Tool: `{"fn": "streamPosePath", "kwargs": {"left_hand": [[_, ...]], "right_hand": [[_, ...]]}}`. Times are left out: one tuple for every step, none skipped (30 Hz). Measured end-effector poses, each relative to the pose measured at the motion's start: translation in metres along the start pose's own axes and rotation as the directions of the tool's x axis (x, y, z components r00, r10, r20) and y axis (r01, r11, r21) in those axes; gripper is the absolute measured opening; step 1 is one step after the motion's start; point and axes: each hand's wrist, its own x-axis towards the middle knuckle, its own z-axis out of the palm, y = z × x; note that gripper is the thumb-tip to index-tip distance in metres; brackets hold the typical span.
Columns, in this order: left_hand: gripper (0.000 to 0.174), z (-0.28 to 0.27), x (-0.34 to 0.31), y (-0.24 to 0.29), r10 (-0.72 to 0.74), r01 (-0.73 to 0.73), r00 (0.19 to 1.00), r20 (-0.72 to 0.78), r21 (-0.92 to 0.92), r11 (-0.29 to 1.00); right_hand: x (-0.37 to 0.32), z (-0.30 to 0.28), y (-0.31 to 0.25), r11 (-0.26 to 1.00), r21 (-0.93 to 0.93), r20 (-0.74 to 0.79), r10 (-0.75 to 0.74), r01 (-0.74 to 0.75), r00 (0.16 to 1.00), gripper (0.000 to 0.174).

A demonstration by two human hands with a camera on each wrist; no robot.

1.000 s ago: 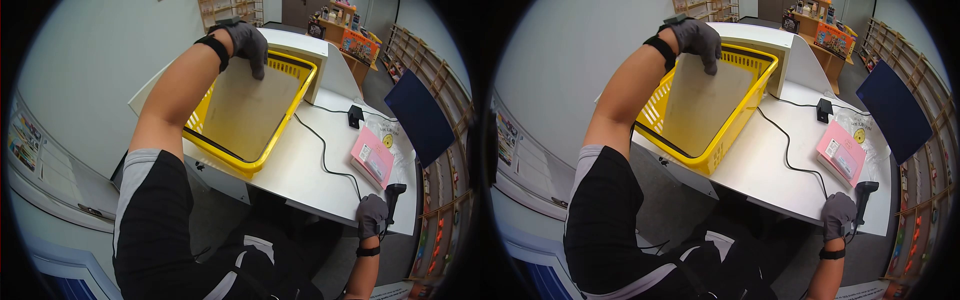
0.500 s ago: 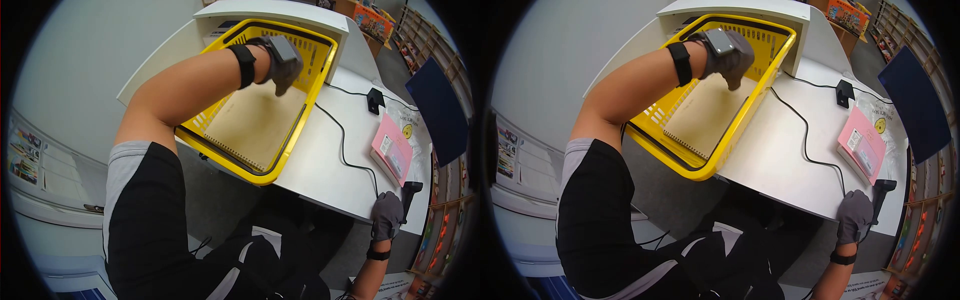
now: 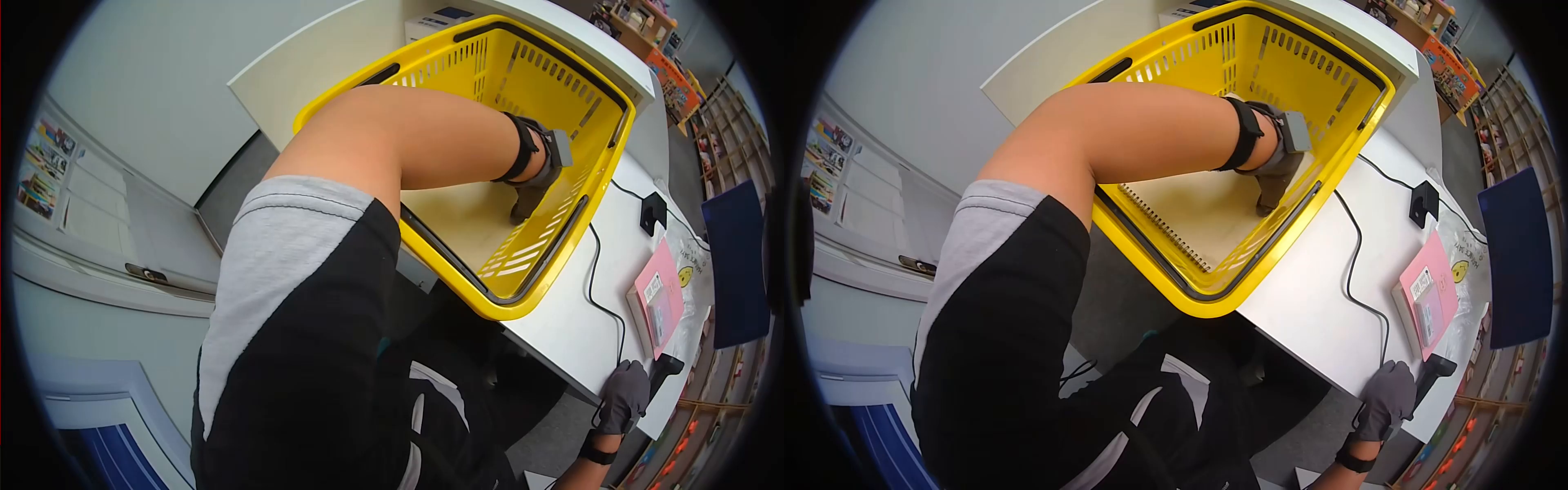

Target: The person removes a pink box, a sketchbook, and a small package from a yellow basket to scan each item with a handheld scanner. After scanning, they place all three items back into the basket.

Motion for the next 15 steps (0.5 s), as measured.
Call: {"fn": "streamPosePath", "kwargs": {"left_hand": [[0.050,-0.007,0.002,-0.006,0.001,-0.001,1.000,0.014,-0.017,1.000],[0.050,0.011,0.004,0.017,0.001,0.000,1.000,0.029,-0.033,0.999],[0.049,-0.001,0.015,-0.011,0.002,0.000,0.999,0.046,-0.050,0.999],[0.049,-0.004,0.026,-0.016,0.003,0.002,0.998,0.064,-0.066,0.998],[0.049,0.008,0.020,0.001,0.002,0.005,0.997,0.084,-0.081,0.997],[0.049,0.003,0.028,-0.006,0.003,0.007,0.995,0.101,-0.093,0.996],[0.049,-0.004,0.040,-0.013,0.004,0.008,0.993,0.117,-0.105,0.994],[0.048,-0.013,0.045,-0.029,0.007,0.009,0.991,0.132,-0.116,0.993],[0.048,-0.014,0.052,-0.029,0.008,0.011,0.989,0.145,-0.127,0.992],[0.048,-0.018,0.052,-0.032,0.011,0.006,0.990,0.141,-0.123,0.992],[0.047,-0.021,0.049,-0.037,-0.028,0.025,0.998,0.052,0.063,0.998],[0.045,-0.024,0.045,-0.042,-0.052,0.061,0.998,-0.043,0.243,0.968],[0.045,-0.023,0.049,-0.051,-0.052,0.062,0.998,-0.047,0.246,0.967],[0.048,-0.016,0.059,-0.062,-0.079,0.087,0.996,-0.042,0.237,0.968],[0.052,-0.008,0.069,-0.072,-0.107,0.112,0.994,-0.037,0.229,0.967]], "right_hand": [[0.000,0.002,0.000,1.000,-0.002,-0.013,-0.002,0.002,1.000,0.032],[0.000,0.003,0.000,1.000,-0.003,-0.026,-0.006,0.006,1.000,0.032],[0.000,0.003,0.000,1.000,-0.004,-0.036,-0.010,0.010,0.999,0.031],[0.000,0.003,0.000,1.000,-0.006,-0.033,-0.006,0.006,0.999,0.031],[0.000,0.003,-0.002,1.000,0.005,-0.033,-0.001,0.002,0.999,0.033],[0.000,0.002,-0.003,1.000,0.017,-0.034,0.006,-0.005,0.999,0.034],[0.000,0.003,-0.002,1.000,0.028,-0.036,0.015,-0.014,0.999,0.036],[-0.001,0.004,-0.001,0.999,0.026,-0.037,0.024,-0.023,0.999,0.036],[-0.002,0.007,0.001,1.000,0.022,-0.048,0.017,-0.016,0.999,0.035],[-0.001,0.009,0.001,1.000,0.019,-0.058,0.009,-0.008,0.998,0.035],[-0.001,0.010,0.002,1.000,0.017,-0.068,-0.001,0.002,0.998,0.034],[-0.001,0.009,0.002,1.000,0.017,-0.072,0.003,-0.001,0.997,0.034],[-0.002,0.007,-0.001,1.000,0.014,-0.072,0.008,-0.007,0.997,0.034],[-0.003,0.004,-0.003,1.000,0.011,-0.074,0.013,-0.013,0.997,0.033],[-0.002,0.002,-0.004,1.000,0.008,-0.075,0.020,-0.019,0.997,0.033]]}}
